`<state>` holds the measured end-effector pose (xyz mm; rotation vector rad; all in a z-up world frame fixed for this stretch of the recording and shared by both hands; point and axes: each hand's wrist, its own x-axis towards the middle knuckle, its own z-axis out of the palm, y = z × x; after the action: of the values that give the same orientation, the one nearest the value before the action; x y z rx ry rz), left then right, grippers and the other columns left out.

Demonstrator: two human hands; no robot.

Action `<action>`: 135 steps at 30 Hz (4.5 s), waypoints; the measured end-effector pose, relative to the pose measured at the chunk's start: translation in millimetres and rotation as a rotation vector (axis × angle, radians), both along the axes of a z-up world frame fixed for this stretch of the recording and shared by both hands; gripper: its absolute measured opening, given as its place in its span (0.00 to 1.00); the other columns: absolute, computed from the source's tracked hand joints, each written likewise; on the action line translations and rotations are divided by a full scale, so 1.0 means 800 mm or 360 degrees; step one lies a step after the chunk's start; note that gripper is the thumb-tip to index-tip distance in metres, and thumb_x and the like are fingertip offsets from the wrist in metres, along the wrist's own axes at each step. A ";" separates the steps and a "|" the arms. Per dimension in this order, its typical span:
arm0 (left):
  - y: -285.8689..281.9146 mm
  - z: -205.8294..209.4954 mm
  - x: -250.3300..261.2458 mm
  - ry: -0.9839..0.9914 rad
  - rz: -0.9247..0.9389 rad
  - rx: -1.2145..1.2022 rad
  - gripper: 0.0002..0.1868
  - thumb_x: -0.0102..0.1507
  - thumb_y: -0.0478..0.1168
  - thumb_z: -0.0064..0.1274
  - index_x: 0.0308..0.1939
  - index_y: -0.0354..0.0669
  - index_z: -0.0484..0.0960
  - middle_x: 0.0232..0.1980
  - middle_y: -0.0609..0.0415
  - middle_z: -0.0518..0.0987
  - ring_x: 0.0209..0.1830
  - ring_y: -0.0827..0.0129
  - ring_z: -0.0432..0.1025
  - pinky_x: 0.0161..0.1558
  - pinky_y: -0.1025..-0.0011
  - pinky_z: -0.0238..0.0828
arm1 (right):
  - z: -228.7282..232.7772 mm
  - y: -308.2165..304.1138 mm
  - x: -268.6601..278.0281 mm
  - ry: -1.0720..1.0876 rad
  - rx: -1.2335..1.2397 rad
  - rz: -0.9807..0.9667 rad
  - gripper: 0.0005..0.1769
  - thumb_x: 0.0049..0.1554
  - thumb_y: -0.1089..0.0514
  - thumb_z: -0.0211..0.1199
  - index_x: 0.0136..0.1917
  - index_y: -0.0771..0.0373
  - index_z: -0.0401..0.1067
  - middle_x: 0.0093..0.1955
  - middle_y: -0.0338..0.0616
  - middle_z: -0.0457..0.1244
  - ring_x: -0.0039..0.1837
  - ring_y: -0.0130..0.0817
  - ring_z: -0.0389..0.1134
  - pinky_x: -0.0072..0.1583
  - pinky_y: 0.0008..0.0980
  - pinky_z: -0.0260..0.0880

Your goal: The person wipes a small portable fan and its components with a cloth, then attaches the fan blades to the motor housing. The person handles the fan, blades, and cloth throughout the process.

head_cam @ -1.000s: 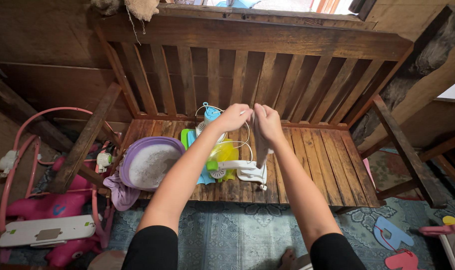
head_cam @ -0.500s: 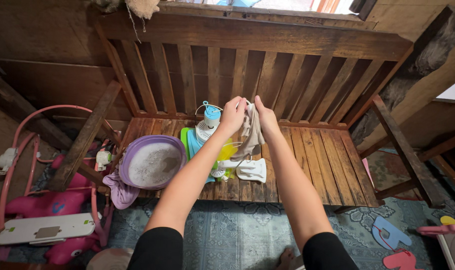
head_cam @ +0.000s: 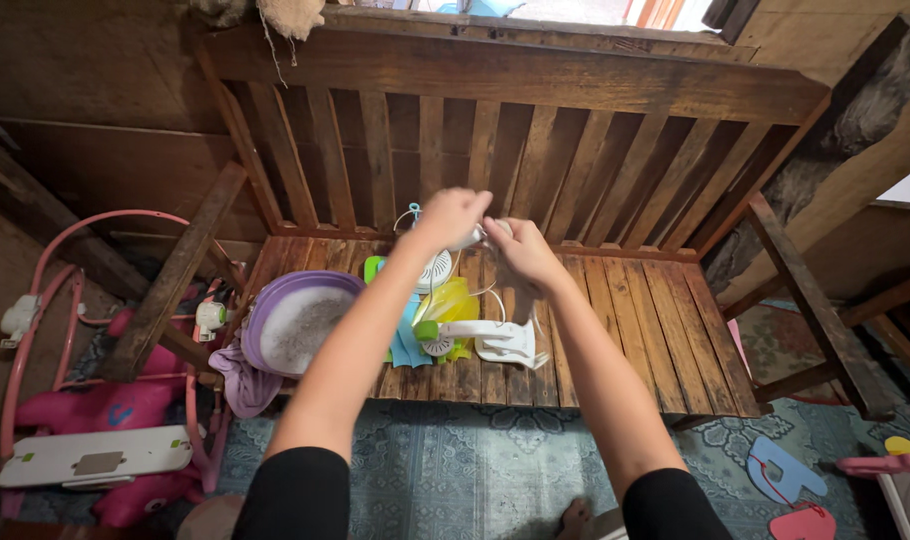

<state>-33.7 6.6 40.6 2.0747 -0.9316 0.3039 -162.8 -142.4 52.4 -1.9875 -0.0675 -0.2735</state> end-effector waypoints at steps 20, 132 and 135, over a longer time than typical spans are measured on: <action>0.103 -0.032 0.090 0.0672 0.0594 -0.0690 0.33 0.68 0.56 0.41 0.19 0.34 0.79 0.17 0.50 0.75 0.17 0.62 0.72 0.27 0.63 0.69 | -0.151 -0.132 -0.018 0.0299 0.0558 -0.0659 0.26 0.64 0.41 0.56 0.41 0.68 0.71 0.34 0.47 0.65 0.35 0.35 0.67 0.39 0.38 0.71; -0.162 -0.034 0.044 0.0598 0.0037 -0.0110 0.31 0.65 0.59 0.52 0.17 0.39 0.83 0.18 0.47 0.78 0.19 0.62 0.75 0.32 0.65 0.73 | -0.067 -0.089 0.029 -0.0390 0.0616 -0.0276 0.15 0.64 0.53 0.60 0.55 0.67 0.74 0.43 0.36 0.69 0.42 0.20 0.67 0.44 0.24 0.69; -0.160 -0.033 0.053 0.0396 -0.0062 -0.0183 0.28 0.62 0.55 0.58 0.15 0.37 0.79 0.14 0.48 0.72 0.14 0.63 0.66 0.25 0.60 0.67 | -0.076 -0.067 0.027 -0.0487 0.0389 -0.0437 0.13 0.64 0.54 0.62 0.54 0.67 0.74 0.42 0.35 0.68 0.42 0.21 0.65 0.44 0.24 0.68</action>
<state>8.4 -121.6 14.2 1.9342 -0.7845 0.0742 -141.3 -195.7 -8.2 -1.6967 0.0428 -0.7282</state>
